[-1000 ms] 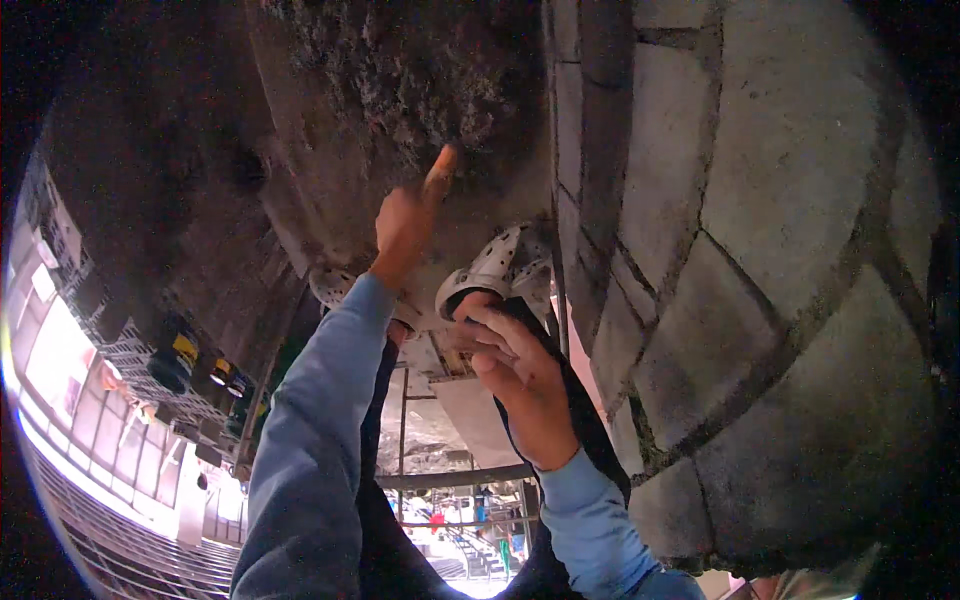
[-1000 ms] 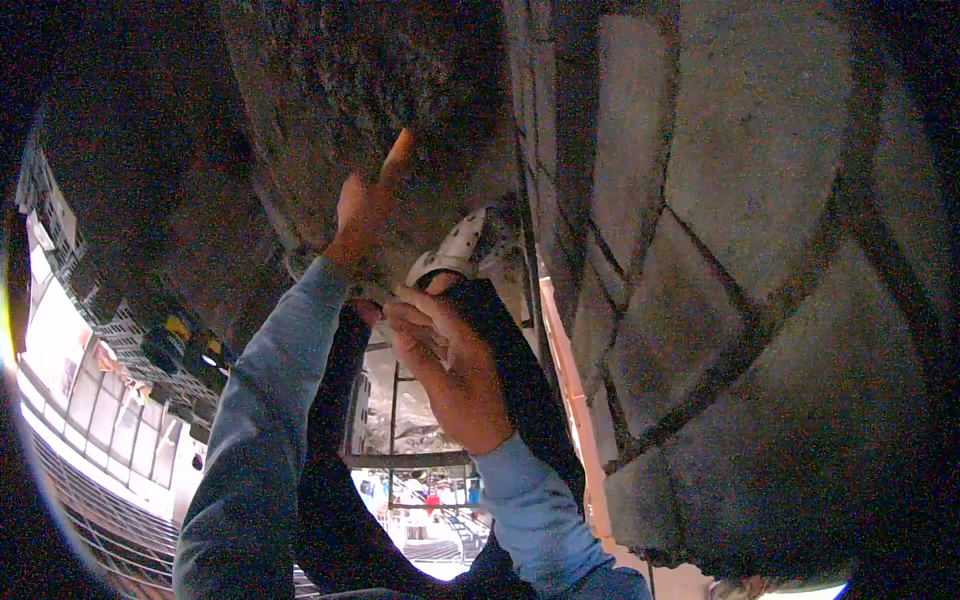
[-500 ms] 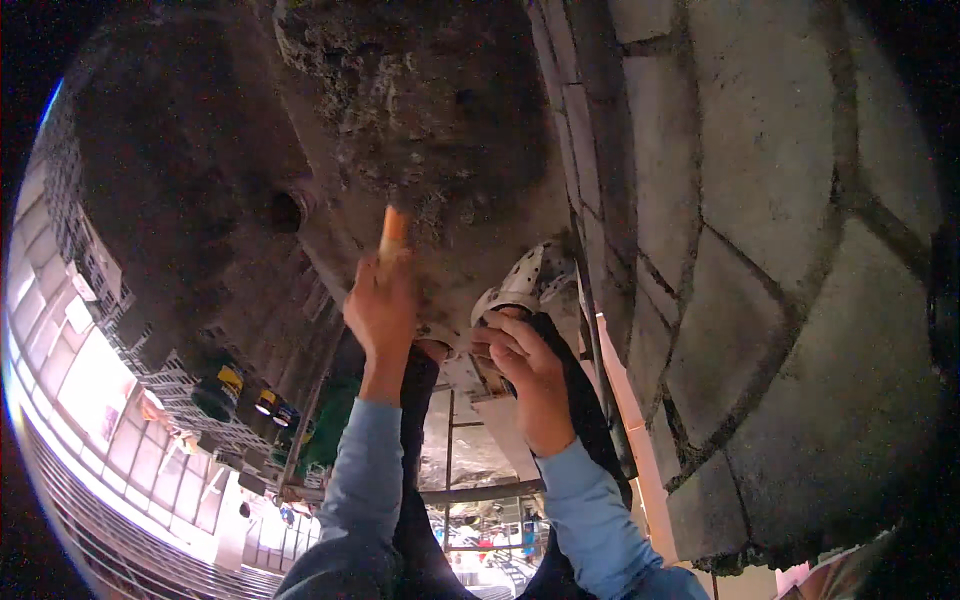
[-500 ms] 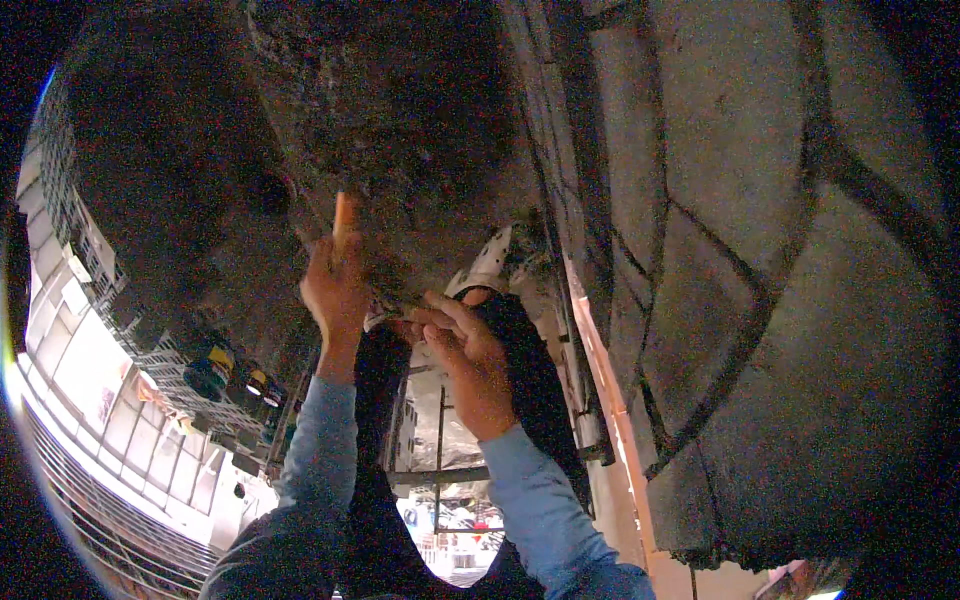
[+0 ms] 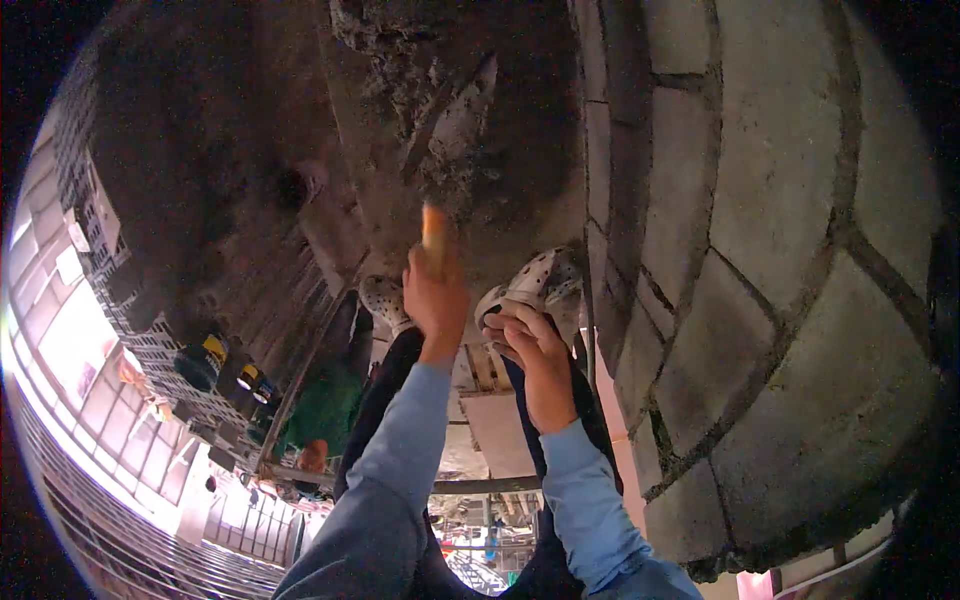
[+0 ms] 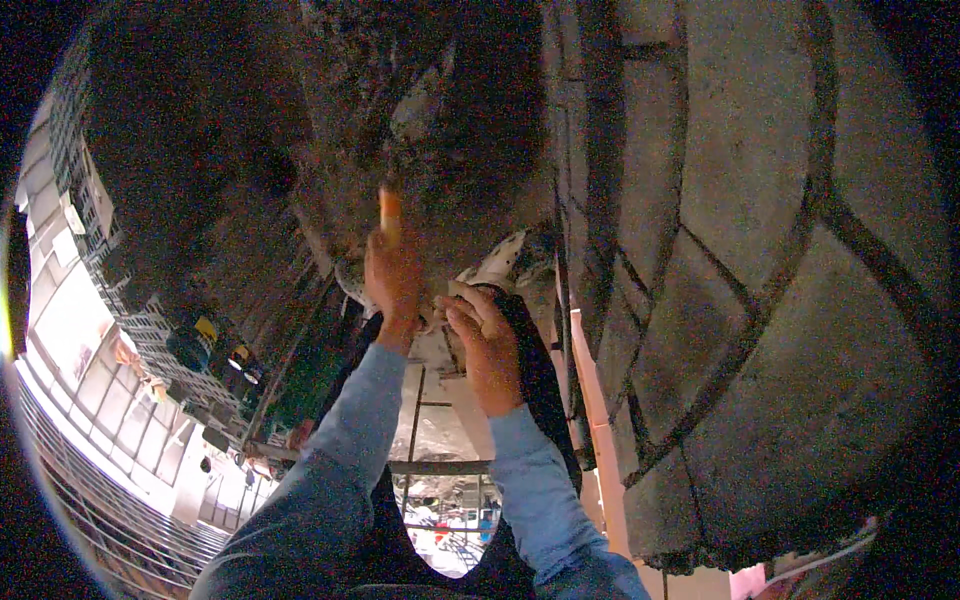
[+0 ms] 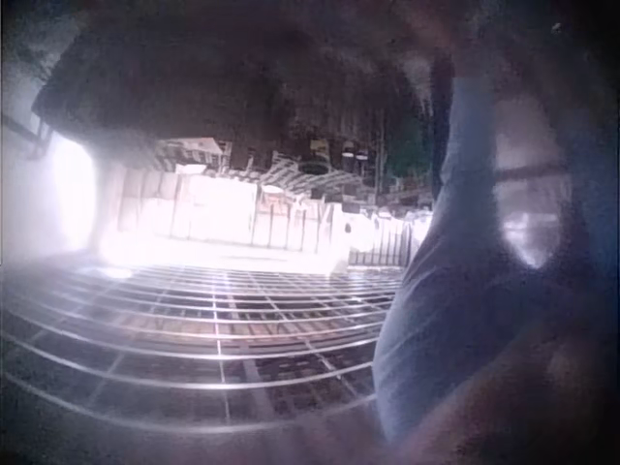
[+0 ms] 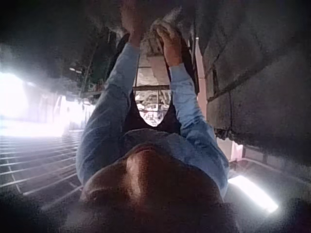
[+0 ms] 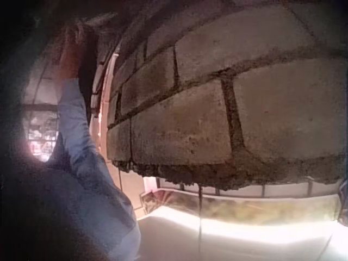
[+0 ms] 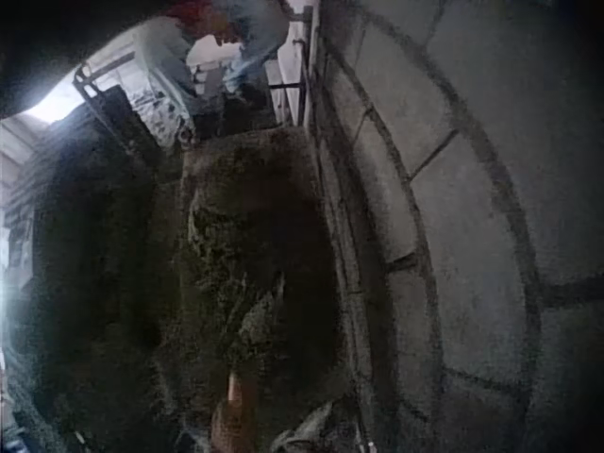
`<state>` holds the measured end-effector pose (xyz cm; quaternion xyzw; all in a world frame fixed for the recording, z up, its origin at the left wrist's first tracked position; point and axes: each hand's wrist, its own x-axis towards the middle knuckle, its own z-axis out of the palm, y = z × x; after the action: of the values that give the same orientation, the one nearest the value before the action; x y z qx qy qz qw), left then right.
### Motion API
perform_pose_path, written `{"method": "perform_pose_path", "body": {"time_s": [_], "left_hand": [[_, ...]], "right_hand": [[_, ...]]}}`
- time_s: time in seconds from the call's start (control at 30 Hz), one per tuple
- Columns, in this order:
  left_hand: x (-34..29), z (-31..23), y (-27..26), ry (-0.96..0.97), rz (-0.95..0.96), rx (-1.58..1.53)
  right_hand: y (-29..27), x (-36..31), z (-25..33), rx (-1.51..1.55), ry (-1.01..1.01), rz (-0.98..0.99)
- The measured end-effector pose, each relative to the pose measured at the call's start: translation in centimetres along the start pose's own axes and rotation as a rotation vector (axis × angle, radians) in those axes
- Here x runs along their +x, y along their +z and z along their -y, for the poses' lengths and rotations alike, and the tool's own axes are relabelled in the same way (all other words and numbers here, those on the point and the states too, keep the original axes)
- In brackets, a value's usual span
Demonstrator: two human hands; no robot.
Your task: The person uses a trowel to apply and smooth cement onto a horizontal beam or wall section. They repeatedly scoop the material and spread it along the surface, occasionally using their hand to assist in smoothing the texture.
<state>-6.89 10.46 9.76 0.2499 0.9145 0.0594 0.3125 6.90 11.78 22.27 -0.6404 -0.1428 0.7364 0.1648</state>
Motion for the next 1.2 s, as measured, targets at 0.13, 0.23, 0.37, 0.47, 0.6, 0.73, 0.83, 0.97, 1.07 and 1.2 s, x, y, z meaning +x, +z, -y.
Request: {"method": "perform_pose_path", "body": {"time_s": [0.13, 0.23, 0.37, 0.47, 0.6, 0.73, 0.83, 0.97, 1.07, 1.2], "left_hand": [[-4.9, 5.1, -3.2, -0.200, 0.139, -0.267], [-3.9, 11.4, -0.7, -0.432, 0.208, -0.452], [5.2, 10.4, 6.0, -0.072, 0.142, -0.342], [9.6, -1.7, 6.2, -0.167, 0.266, -0.529], [11.2, -2.1, 4.1, -0.186, 0.301, -0.667], [7.8, -1.1, 1.1, -0.230, 0.311, -0.759], [5.0, -1.7, -1.0, -0.250, 0.287, -0.758], [1.1, -3.0, -4.1, -0.108, 0.116, -0.521], [-1.1, -4.4, -3.4, 0.047, -0.146, -0.402], [2.9, 0.5, 5.2, -0.077, -0.113, -0.439]], "right_hand": [[0.1, -0.1, 1.2, 0.048, 0.052, -0.006], [-0.1, 0.0, 0.9, 0.020, 0.006, 0.017], [1.1, 0.3, 1.6, 0.016, 0.028, 0.042], [0.6, -0.2, 1.6, -0.016, 0.013, 0.010], [1.6, -0.3, 1.5, 0.023, 0.068, 0.011], [2.1, -0.5, 1.4, 0.026, 0.036, 0.016], [1.8, -0.6, 1.7, 0.000, 0.011, -0.003], [1.9, -0.5, 1.3, 0.051, 0.031, -0.015], [1.4, -0.4, 1.2, 0.088, 0.048, -0.029], [2.1, -0.5, 1.5, 0.171, 0.052, 0.032]]}}
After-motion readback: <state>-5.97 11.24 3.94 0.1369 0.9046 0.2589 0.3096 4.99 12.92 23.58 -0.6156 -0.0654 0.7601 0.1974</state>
